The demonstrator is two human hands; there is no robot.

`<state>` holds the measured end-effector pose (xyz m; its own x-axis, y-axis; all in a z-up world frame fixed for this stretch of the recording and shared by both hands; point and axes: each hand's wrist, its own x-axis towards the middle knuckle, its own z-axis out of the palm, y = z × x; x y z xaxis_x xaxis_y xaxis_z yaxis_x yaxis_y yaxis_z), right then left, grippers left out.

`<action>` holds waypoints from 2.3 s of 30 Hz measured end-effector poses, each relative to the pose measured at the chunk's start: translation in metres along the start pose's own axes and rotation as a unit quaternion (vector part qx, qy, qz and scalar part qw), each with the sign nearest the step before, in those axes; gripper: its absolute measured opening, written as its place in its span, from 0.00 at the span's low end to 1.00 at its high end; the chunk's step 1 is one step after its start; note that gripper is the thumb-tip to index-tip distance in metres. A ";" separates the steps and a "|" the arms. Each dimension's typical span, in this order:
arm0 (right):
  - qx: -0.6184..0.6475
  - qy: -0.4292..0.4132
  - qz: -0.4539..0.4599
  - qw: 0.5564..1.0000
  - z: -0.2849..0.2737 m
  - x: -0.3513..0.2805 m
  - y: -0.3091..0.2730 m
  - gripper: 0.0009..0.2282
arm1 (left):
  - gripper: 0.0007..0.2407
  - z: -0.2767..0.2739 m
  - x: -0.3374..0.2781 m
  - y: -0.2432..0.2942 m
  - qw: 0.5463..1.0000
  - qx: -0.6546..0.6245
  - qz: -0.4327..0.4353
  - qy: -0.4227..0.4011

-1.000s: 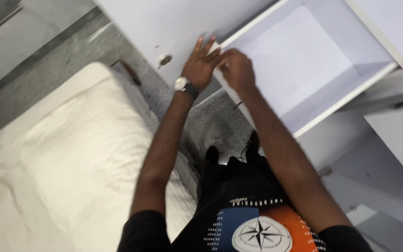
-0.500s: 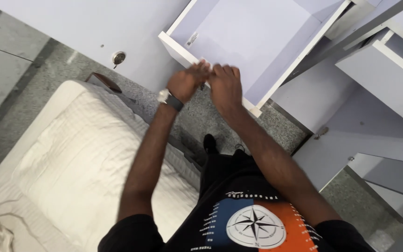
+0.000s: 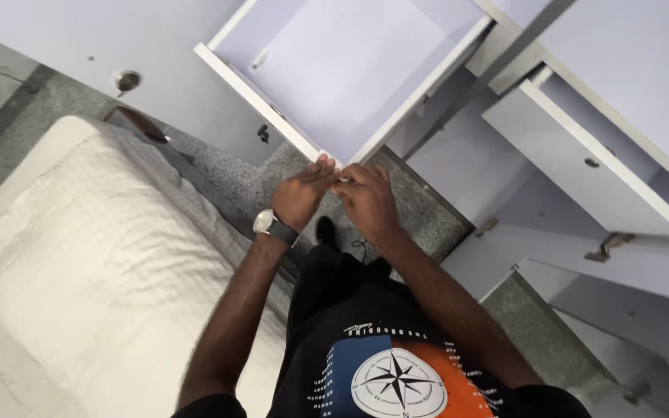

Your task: The person cleans the interior of a white cabinet drawer using a white cloth. They wipe the bottom, sides, and front edge of the drawer, then close it and wipe the exterior surface. The person repeats this process for multiple drawers in the cabinet.

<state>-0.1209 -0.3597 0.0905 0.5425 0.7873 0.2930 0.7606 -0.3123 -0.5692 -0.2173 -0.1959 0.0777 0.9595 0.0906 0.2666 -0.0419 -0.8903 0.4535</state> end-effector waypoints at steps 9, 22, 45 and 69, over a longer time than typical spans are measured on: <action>0.138 -0.135 0.079 0.978 -0.026 0.030 0.018 0.07 | 0.05 -0.016 0.045 -0.010 0.983 -0.015 -0.070 -0.169; -0.218 0.148 0.058 0.963 -0.074 0.111 0.088 0.12 | 0.08 0.040 0.228 -0.028 0.952 -0.301 0.050 0.009; -0.374 0.130 0.126 0.910 -0.063 0.148 0.244 0.10 | 0.04 0.215 0.354 -0.040 0.921 -0.385 -0.040 0.047; -0.150 0.157 0.216 0.952 -0.040 0.104 0.126 0.10 | 0.10 0.114 0.222 0.019 0.999 0.035 0.008 0.009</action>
<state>0.0455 -0.3381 0.0797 0.8716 0.3680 0.3238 0.4847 -0.7458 -0.4570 0.0265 -0.2434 0.0479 0.9540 0.0828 0.2883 -0.0374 -0.9209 0.3881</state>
